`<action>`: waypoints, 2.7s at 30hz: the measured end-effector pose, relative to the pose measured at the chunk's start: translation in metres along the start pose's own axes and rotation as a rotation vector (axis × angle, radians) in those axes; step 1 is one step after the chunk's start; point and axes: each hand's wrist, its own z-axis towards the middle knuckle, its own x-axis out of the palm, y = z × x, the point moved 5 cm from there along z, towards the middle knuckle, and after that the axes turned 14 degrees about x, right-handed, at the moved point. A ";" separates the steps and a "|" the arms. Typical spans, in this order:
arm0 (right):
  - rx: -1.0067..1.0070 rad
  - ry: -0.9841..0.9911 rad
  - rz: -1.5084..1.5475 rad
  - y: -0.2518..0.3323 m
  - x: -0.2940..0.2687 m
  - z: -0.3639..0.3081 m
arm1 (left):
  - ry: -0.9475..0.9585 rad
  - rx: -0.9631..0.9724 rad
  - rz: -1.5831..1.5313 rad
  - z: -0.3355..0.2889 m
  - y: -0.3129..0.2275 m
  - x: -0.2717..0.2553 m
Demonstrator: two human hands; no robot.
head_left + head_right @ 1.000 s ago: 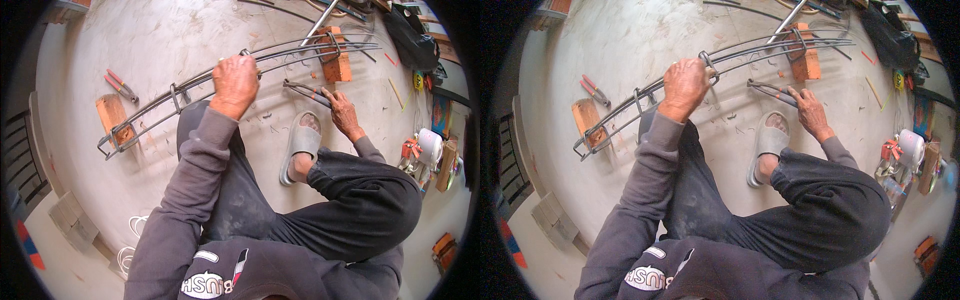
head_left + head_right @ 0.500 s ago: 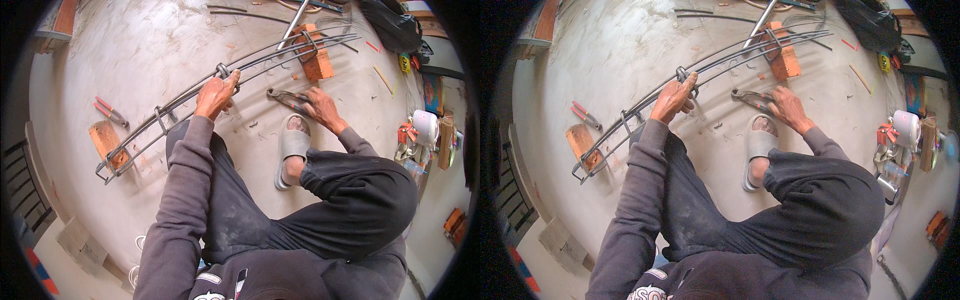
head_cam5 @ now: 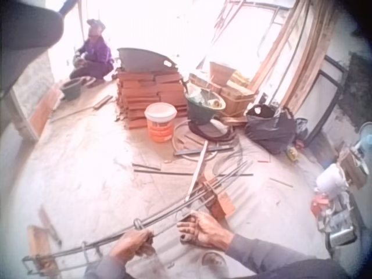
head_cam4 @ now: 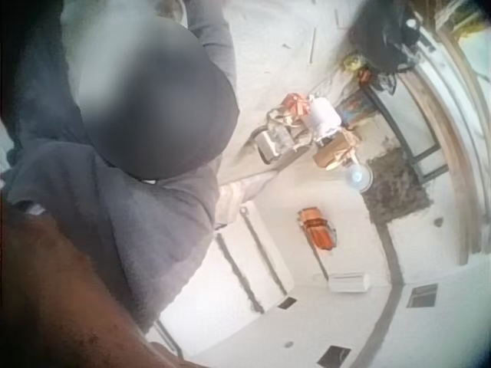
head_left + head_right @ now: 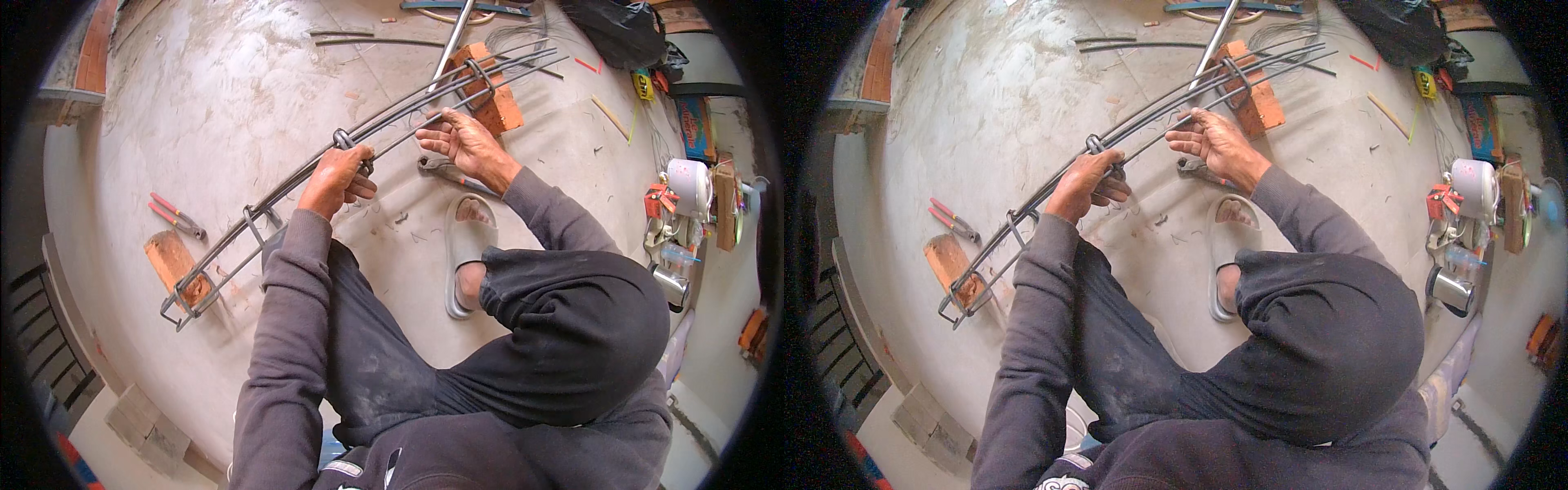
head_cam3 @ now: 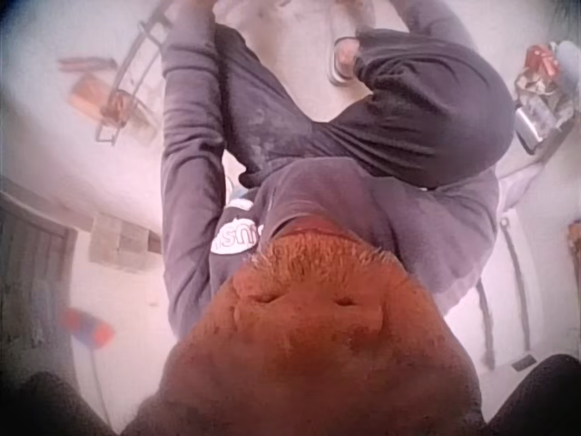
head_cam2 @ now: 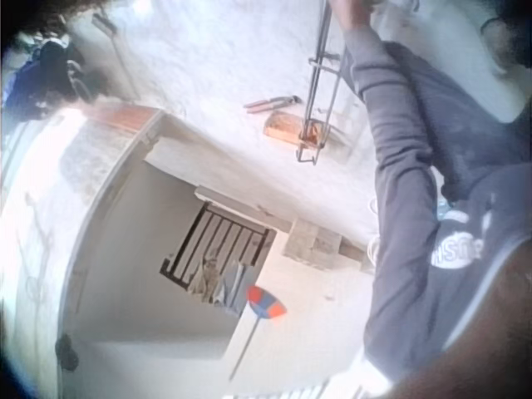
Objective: The person sits on the floor and uses pliers to twist wire ties around a metal frame structure. They manipulate the wires and pliers to secure the frame, occasionally adjusting the position of the metal bars and bricks used as supports.
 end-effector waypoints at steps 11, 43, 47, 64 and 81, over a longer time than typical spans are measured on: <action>0.020 -0.006 -0.059 0.009 0.002 0.001 | -0.004 0.021 -0.082 0.004 -0.006 -0.005; -0.019 -0.055 -0.119 0.005 -0.034 0.020 | 0.005 0.107 -0.117 0.006 -0.001 0.009; 0.007 -0.055 -0.145 0.008 -0.038 0.024 | -0.035 0.166 0.025 0.014 0.003 0.003; 0.036 -0.065 -0.257 0.022 -0.077 0.049 | -0.642 0.754 0.756 -0.076 -0.056 -0.071; 0.031 -0.125 -0.348 0.028 -0.078 0.040 | -1.579 0.208 0.963 -0.277 0.157 -0.255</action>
